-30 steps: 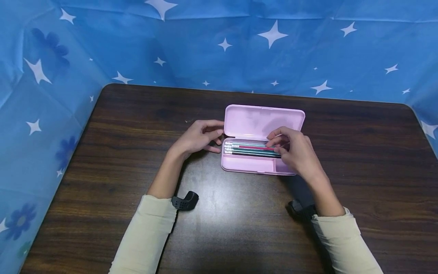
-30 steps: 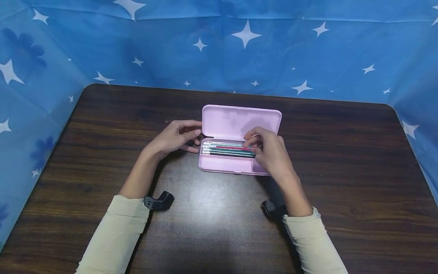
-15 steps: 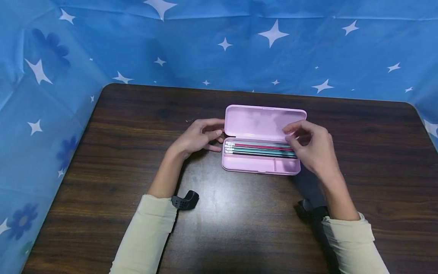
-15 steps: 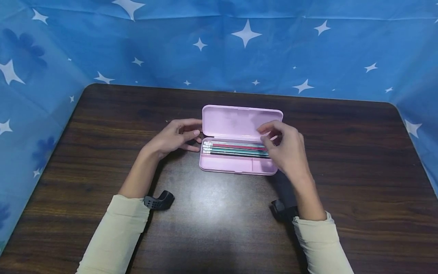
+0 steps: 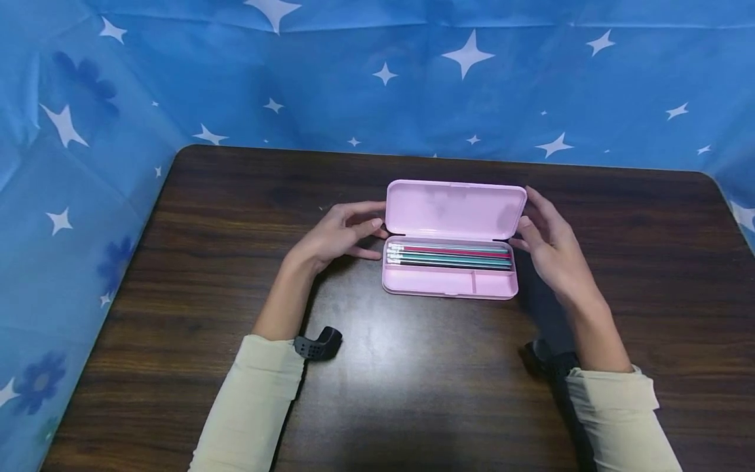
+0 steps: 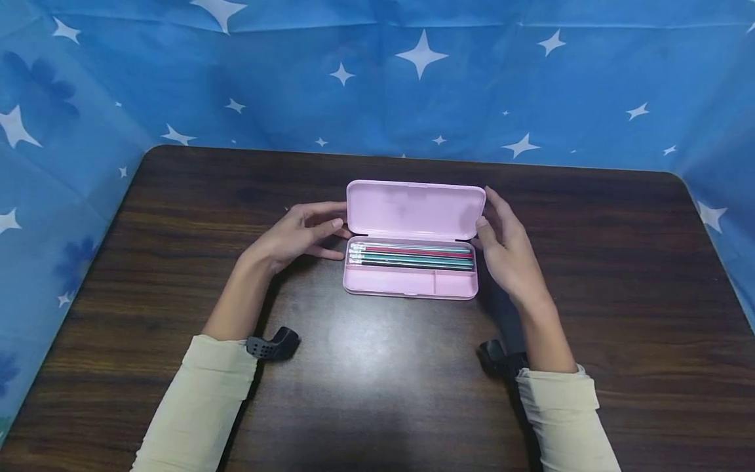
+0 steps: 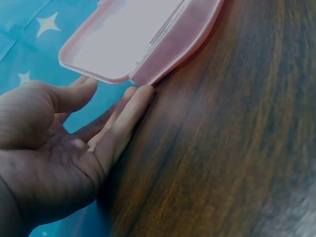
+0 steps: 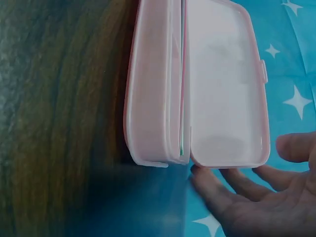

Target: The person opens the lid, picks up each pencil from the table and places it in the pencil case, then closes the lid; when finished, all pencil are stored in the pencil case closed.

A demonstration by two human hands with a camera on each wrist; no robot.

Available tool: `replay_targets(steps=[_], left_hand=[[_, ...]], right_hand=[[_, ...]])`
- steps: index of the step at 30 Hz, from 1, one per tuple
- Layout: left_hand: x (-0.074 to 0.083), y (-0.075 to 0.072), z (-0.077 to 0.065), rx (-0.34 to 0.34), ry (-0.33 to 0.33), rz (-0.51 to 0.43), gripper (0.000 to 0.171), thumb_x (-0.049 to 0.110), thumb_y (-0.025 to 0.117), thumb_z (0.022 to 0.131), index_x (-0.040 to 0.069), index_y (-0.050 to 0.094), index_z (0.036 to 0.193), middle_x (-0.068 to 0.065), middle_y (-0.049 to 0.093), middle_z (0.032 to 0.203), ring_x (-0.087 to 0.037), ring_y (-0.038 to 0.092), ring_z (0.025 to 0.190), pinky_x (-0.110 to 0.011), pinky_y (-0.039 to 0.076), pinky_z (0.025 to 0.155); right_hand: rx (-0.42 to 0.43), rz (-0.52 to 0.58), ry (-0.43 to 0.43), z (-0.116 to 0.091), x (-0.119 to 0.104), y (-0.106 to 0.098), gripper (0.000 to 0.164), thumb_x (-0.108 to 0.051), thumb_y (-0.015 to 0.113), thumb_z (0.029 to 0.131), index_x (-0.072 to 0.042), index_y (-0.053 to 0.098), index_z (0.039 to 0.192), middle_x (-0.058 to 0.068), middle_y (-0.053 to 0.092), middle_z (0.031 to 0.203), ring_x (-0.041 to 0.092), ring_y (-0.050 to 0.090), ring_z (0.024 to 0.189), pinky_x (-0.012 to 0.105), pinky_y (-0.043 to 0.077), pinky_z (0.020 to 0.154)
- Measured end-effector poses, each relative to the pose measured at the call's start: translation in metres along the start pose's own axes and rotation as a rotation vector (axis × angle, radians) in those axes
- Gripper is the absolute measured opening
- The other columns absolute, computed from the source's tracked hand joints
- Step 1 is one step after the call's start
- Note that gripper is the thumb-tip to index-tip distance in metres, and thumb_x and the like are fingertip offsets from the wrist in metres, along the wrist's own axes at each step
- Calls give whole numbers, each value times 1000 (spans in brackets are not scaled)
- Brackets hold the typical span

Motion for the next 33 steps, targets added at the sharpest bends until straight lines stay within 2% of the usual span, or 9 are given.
replay_targets(steps=[6, 9, 13, 15, 18, 20, 24, 30, 33], left_hand=[[6, 3, 0, 5, 1, -9, 42, 15, 52, 115, 10, 57, 156, -21, 64, 139, -27, 70, 121, -41, 71, 91], [10, 6, -1, -2, 2, -13, 43, 22, 52, 116, 7, 57, 155, -18, 61, 149, -30, 68, 130, -40, 70, 95], [14, 8, -3, -1, -4, -25, 47, 31, 49, 117, 4, 56, 155, -17, 58, 154, -32, 65, 135, -40, 70, 97], [15, 9, -4, 1, -6, -37, 51, 36, 45, 117, 3, 55, 155, -17, 58, 155, -33, 63, 136, -42, 70, 97], [16, 10, -5, -6, -3, -46, 57, 44, 40, 118, 3, 55, 154, -17, 57, 156, -35, 62, 137, -44, 69, 97], [17, 12, -6, -10, 0, -51, 61, 48, 40, 117, 1, 56, 153, -18, 56, 156, -35, 62, 138, -44, 69, 98], [18, 15, -6, -7, 4, -52, 60, 45, 48, 115, -2, 56, 151, -19, 54, 157, -37, 61, 140, -45, 69, 99], [20, 17, -6, -13, 33, -6, 52, 40, 54, 114, -7, 68, 133, -18, 62, 148, -32, 63, 138, -44, 68, 101], [20, 17, -6, -31, 43, -12, 46, 33, 61, 112, -9, 71, 125, -21, 66, 141, -30, 65, 134, -45, 68, 103]], right_hand=[[2, 78, 27, -5, 5, -4, 61, -29, 36, 119, -11, 14, 173, 22, 27, 176, 49, 40, 155, 71, 30, 130], [-5, 134, 34, -10, 7, -5, 63, -32, 36, 118, -13, 14, 173, 22, 26, 176, 49, 37, 157, 69, 29, 131], [-29, 284, 27, -14, 9, -2, 65, -35, 41, 117, -14, 14, 172, 24, 22, 176, 47, 28, 161, 64, 22, 135], [-40, 356, 16, -16, 10, -1, 63, -36, 42, 117, -15, 16, 170, 25, 21, 175, 48, 25, 163, 63, 18, 137], [-45, 395, 2, -18, 12, -1, 54, -35, 43, 116, -17, 22, 163, 25, 22, 172, 48, 23, 163, 63, 14, 138], [-45, 399, 4, -20, 14, -2, 46, -36, 42, 117, -21, 26, 157, 23, 24, 169, 48, 21, 164, 63, 11, 138], [-53, 415, 14, -23, 19, -3, 34, -39, 41, 117, -24, 32, 145, 18, 27, 164, 45, 15, 166, 65, 5, 139], [-101, 328, -11, -27, 21, -3, 21, -38, 40, 118, -21, 38, 132, 25, 37, 168, 39, 19, 166, 65, 1, 140], [-129, 266, -22, -30, 22, -3, 20, -29, 39, 118, -20, 42, 135, 19, 43, 167, 29, 29, 162, 42, 14, 143]])
Point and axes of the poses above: each hand's wrist, its own z-axis towards the middle knuckle, its own y-axis out of the palm, x = y × z, the point moved 8 cm from there along z, towards the middle knuckle
